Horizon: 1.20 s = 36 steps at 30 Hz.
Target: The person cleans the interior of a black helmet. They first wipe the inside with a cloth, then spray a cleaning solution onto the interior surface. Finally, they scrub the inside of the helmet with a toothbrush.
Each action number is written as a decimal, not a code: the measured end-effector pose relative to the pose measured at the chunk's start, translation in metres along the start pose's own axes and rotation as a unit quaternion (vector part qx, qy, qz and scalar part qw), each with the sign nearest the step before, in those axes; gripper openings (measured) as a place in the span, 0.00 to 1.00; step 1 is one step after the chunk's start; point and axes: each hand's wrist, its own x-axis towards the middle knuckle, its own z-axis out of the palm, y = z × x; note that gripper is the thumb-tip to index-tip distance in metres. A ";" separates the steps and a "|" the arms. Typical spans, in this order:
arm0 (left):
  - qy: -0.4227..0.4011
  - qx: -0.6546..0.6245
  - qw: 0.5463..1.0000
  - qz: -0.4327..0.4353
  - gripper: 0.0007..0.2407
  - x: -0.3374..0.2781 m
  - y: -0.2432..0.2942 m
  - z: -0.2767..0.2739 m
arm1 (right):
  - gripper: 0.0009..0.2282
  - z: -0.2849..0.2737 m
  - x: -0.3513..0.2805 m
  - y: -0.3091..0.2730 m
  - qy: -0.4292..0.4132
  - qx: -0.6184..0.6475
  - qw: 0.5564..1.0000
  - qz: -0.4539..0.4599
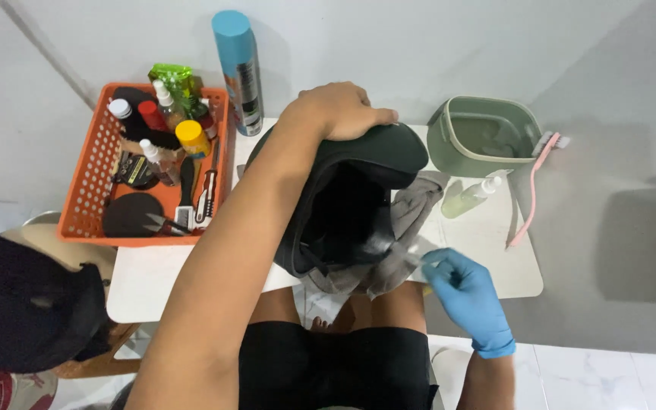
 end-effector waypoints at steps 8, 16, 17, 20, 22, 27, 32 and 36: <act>-0.027 -0.028 0.999 -0.008 0.30 0.004 0.001 -0.012 | 0.03 0.018 -0.007 0.031 0.046 0.093 0.994 -0.035; -0.043 -0.017 0.999 -0.010 0.31 0.006 0.005 -0.017 | 0.02 0.040 -0.009 0.051 0.070 0.198 0.972 -0.101; -0.042 -0.019 0.999 -0.015 0.31 0.005 0.005 -0.018 | 0.03 0.041 -0.009 0.052 0.105 0.165 0.977 -0.080; -0.041 -0.019 0.999 -0.011 0.31 0.005 0.005 -0.018 | 0.04 0.046 -0.015 0.068 0.103 0.160 0.978 -0.084; -0.044 -0.015 0.999 -0.006 0.31 0.006 0.004 -0.017 | 0.04 0.050 -0.017 0.071 0.064 0.191 0.974 -0.106; -0.038 -0.037 0.998 -0.025 0.30 0.001 0.003 -0.017 | 0.01 0.054 -0.017 0.071 0.145 0.158 0.971 -0.106; -0.037 -0.033 0.998 -0.028 0.30 -0.004 0.007 -0.017 | 0.03 0.056 -0.020 0.064 0.153 0.158 0.969 -0.112; -0.036 -0.039 0.998 -0.020 0.30 -0.004 0.005 -0.016 | 0.04 0.063 -0.029 0.069 0.133 0.090 0.973 -0.166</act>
